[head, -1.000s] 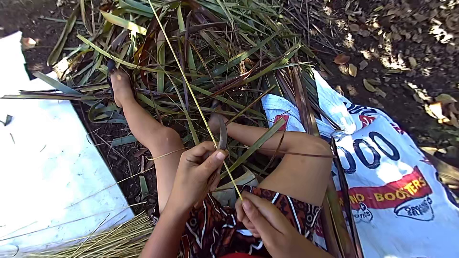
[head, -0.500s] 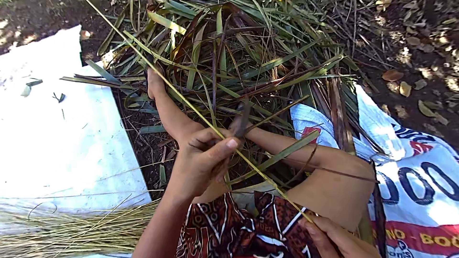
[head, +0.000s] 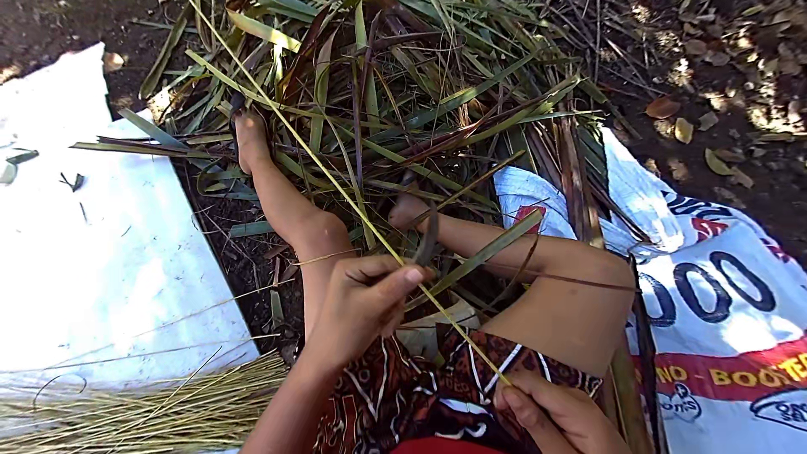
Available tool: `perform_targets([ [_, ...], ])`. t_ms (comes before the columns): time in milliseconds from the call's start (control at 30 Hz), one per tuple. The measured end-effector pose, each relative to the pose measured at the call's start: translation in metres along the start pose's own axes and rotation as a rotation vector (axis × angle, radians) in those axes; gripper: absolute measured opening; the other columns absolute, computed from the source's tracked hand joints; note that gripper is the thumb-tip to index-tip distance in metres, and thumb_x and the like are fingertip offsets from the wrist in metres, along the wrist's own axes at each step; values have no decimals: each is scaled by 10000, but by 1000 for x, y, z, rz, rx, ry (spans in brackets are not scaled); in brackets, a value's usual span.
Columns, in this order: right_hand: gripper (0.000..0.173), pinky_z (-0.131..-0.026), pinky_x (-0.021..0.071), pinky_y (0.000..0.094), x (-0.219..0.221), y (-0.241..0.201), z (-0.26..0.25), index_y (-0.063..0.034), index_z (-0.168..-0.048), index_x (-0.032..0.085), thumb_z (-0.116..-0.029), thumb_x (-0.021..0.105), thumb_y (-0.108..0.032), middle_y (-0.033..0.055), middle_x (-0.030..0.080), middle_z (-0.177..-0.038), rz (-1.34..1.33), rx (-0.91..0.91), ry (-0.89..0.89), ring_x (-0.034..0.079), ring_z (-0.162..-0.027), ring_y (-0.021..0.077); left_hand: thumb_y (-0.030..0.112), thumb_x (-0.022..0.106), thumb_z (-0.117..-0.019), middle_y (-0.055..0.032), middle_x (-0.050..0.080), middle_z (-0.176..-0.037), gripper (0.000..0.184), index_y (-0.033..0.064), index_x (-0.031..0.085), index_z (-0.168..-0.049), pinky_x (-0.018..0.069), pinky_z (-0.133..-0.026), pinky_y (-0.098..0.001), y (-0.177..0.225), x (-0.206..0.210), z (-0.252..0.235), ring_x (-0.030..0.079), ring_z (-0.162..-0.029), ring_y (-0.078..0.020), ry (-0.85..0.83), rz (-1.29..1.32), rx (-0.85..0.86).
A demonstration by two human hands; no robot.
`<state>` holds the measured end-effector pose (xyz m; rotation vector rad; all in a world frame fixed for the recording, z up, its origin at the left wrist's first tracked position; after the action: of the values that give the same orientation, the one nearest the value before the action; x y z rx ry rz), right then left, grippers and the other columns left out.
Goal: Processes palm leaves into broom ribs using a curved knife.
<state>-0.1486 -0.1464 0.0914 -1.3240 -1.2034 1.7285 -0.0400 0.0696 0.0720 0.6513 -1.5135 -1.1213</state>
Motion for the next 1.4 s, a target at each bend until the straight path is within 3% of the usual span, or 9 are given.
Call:
perform_targets([
  [267, 350, -551, 342, 76, -14, 35, 17, -2, -855, 593, -1084, 484, -243, -91, 451, -621, -448, 185, -227, 405, -557, -108, 276, 515, -1045, 61, 511, -503, 345, 103, 735, -843, 434, -367, -155, 33, -46, -16, 456, -366, -1, 292, -20, 71],
  [367, 235, -565, 422, 114, -8, 7, -26, 134, -960, 596, -1030, 437, -24, 20, 523, -668, -535, 530, -259, 495, -554, 2, 228, 494, -1043, 40, 483, -495, 336, 75, 729, -859, 423, -370, -169, 21, -37, -16, 437, -362, -16, 291, -2, 38],
  [433, 214, -580, 418, 130, -7, 12, -24, 105, -979, 573, -1043, 414, -23, 34, 513, -677, -487, 619, -317, 491, -560, 25, 208, 522, -1039, 43, 485, -514, 292, 72, 746, -910, 430, -393, -167, 5, -25, -13, 445, -385, -12, 262, -16, 6],
  [633, 310, -593, 370, 99, -18, 19, -4, 152, -874, 577, -1023, 459, -92, 30, 497, -639, -78, 84, -98, 433, -591, -58, 165, 613, -1001, 154, 580, -630, 162, 66, 741, -1014, 426, -448, -101, -30, 33, 11, 494, -489, 84, 47, 9, 18],
  [800, 301, -546, 306, 62, -27, 15, -3, 59, -774, 547, -1015, 434, -81, -76, 411, -601, -273, 232, -214, 361, -543, -107, 188, 656, -988, 165, 624, -669, 134, 115, 748, -1051, 425, -461, -83, -43, 47, 20, 507, -505, 107, -245, 217, -116],
  [933, 231, -516, 301, 67, -26, 5, 0, 5, -761, 526, -973, 441, -31, -112, 379, -569, -422, 368, -183, 355, -508, -105, 146, 664, -974, 147, 650, -692, 118, 102, 762, -1023, 426, -459, -84, -41, 41, 22, 505, -508, 109, -232, 207, -105],
  [1100, 376, -545, 304, 46, -30, 21, 23, -70, -857, 536, -1117, 399, -304, -91, 380, -640, -296, 131, -229, 359, -567, -122, 308, 708, -948, 119, 608, -599, 175, 158, 798, -944, 445, -434, -117, -21, 9, 13, 518, -461, 55, 2, 141, -43],
  [1200, 376, -547, 299, 49, -31, 26, 30, -74, -882, 545, -1118, 387, -321, -79, 391, -647, -237, 95, -234, 357, -572, -119, 336, 744, -917, 66, 591, -556, 191, 157, 789, -868, 480, -418, -152, -13, -8, 9, 541, -429, 4, 110, 111, -62],
  [1400, 379, -531, 291, 40, -18, 27, 15, -49, -877, 559, -1111, 409, -306, -56, 404, -626, -44, 26, -114, 356, -551, -113, 173, 660, -974, 156, 611, -656, 136, 101, 761, -1030, 414, -442, -90, -39, 29, 21, 487, -486, 96, -134, 54, -157],
])
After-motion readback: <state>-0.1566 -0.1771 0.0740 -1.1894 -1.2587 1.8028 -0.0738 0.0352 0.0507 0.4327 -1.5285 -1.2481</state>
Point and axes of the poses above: each hand's wrist, its own z-axis away from the middle knuckle, its own x-axis out of the palm, y = z × x, the point moved 3 cm from there along -z, towards the middle knuckle
